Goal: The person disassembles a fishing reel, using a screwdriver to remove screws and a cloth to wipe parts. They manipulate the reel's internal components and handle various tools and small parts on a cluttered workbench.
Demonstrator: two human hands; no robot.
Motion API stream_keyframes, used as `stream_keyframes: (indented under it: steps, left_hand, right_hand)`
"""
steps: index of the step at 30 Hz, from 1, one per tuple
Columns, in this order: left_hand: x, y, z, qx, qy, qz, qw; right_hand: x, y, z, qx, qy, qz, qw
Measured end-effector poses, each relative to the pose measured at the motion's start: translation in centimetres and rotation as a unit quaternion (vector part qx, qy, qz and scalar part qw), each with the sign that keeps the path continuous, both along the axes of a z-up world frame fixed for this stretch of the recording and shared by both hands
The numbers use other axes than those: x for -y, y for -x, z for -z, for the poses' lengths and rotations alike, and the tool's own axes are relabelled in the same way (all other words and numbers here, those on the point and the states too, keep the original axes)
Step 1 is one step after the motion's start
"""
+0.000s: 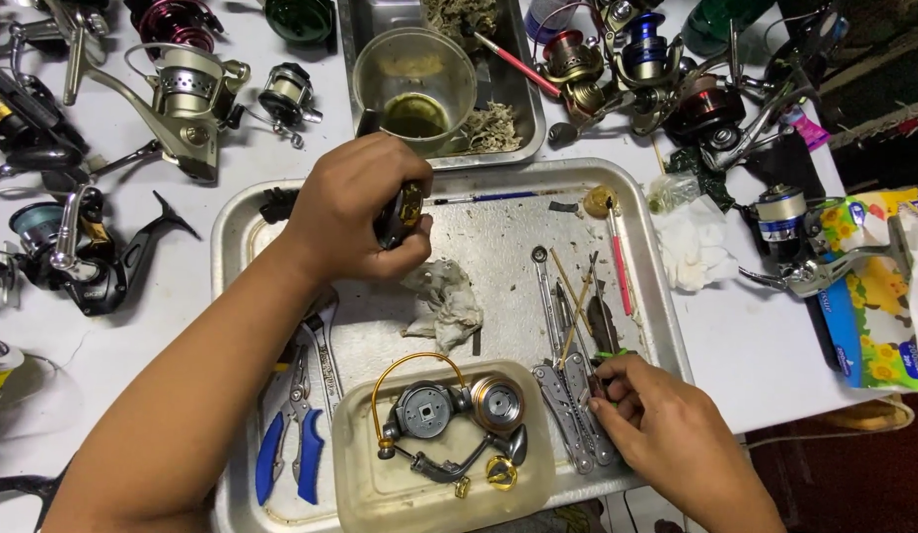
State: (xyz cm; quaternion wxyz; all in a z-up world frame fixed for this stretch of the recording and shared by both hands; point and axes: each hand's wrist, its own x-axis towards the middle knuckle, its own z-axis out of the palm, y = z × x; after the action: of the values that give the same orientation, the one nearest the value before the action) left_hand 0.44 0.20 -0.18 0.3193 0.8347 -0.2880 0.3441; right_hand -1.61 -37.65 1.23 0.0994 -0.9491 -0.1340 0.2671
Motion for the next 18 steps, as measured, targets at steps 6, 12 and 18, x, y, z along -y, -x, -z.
stream_keyframes:
  steps: [6, 12, 18]
  left_hand:
    - [0.1, 0.1, -0.3, 0.001, 0.002, -0.002, 1.0]
    - [-0.1, -0.2, 0.1, -0.015, -0.011, -0.005, 1.0]
    - [0.0, -0.4, 1.1, -0.033, -0.068, -0.033, 0.997]
  right_hand:
    - [0.3, 0.1, -0.7, 0.018, -0.043, 0.021, 0.999]
    - [0.4, -2.1, -3.3, 0.031, -0.2, 0.074, 0.976]
    - [-3.0, -4.9, -5.4, 0.109, -0.251, -0.039, 0.961]
